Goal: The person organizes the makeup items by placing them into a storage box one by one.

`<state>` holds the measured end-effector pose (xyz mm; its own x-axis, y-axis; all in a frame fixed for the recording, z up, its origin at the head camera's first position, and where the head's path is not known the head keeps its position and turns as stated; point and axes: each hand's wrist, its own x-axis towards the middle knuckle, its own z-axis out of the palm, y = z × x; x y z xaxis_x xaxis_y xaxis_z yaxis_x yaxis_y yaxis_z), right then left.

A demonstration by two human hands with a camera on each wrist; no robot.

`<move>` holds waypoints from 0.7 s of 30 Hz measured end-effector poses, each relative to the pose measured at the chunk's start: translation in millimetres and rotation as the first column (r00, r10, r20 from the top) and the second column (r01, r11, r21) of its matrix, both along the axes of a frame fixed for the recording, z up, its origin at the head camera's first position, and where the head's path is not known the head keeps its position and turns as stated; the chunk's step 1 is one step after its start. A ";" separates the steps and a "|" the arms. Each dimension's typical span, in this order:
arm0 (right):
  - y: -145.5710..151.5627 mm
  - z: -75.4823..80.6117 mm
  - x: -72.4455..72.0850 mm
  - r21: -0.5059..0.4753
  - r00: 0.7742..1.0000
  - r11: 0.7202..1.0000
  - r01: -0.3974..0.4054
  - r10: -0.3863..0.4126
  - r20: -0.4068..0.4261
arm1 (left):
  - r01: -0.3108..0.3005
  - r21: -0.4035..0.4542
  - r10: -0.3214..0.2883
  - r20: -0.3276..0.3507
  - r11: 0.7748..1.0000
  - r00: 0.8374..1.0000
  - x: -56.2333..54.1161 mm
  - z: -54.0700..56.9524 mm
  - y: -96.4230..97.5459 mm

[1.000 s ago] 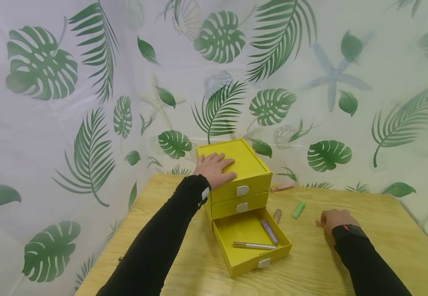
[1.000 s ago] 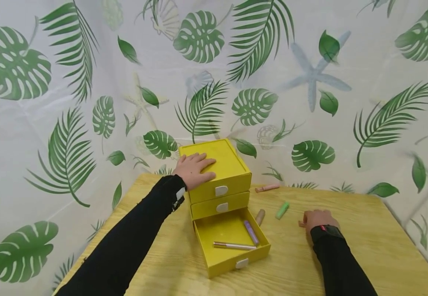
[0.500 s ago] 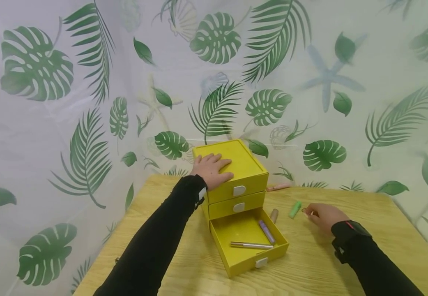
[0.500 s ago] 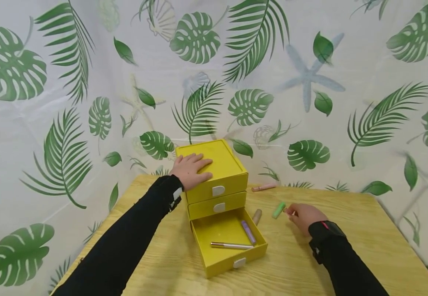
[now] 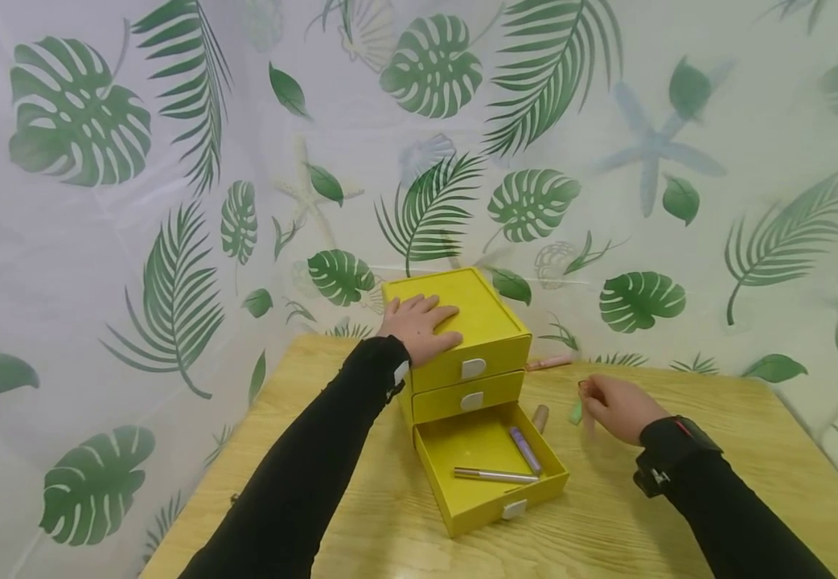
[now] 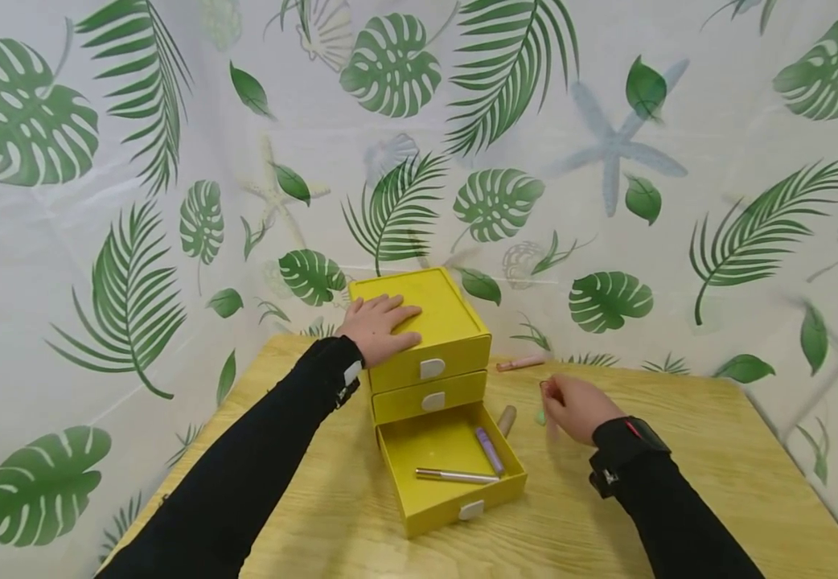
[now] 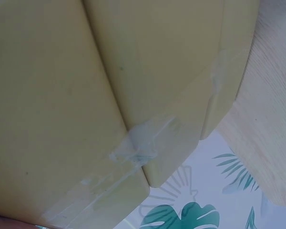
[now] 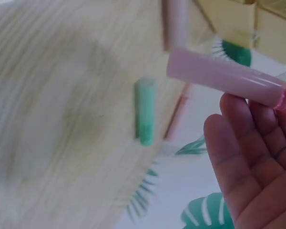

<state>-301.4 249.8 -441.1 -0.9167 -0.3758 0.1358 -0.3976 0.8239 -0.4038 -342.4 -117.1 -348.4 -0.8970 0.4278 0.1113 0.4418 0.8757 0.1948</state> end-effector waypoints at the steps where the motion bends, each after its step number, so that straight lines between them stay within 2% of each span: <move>1: -2.0 2.5 0.7 -0.011 1.000 1.000 0.000 0.000 -0.004 | -0.001 0.000 0.001 0.000 1.000 1.000 -0.3 0.0 0.1; 8: -26.0 21.7 11.2 -0.053 0.999 0.998 -0.034 0.033 -0.024 | -0.005 -0.009 0.005 0.000 1.000 1.000 -0.1 1.7 1.2; 12: -45.1 28.0 17.3 -0.021 0.986 0.992 -0.123 0.120 -0.119 | 0.000 -0.009 0.000 -0.003 1.000 1.000 1.4 3.5 1.2; 14: -57.3 30.3 21.7 0.023 0.967 0.984 -0.175 0.176 -0.185 | -0.002 -0.003 0.002 -0.002 1.000 1.000 -0.8 1.0 1.1; 17: -78.9 32.3 28.7 0.118 0.917 0.961 -0.251 0.275 -0.288 | -0.007 0.003 0.007 -0.005 1.000 1.000 -3.5 -2.1 1.3; 19: -92.4 31.4 32.3 0.183 0.888 0.940 -0.289 0.335 -0.316 | -0.011 0.004 0.011 -0.008 1.000 1.000 -3.8 -3.3 2.1; 21: -104.0 25.9 33.8 0.236 0.870 0.919 -0.316 0.380 -0.314 | -0.012 0.003 0.012 -0.016 1.000 1.000 -1.6 -2.6 3.1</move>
<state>-267.6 145.9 -415.2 -0.6278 -0.7079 0.3237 -0.7588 0.6492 -0.0520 -343.9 -114.0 -351.0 -0.9004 0.4163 0.1267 0.4339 0.8805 0.1909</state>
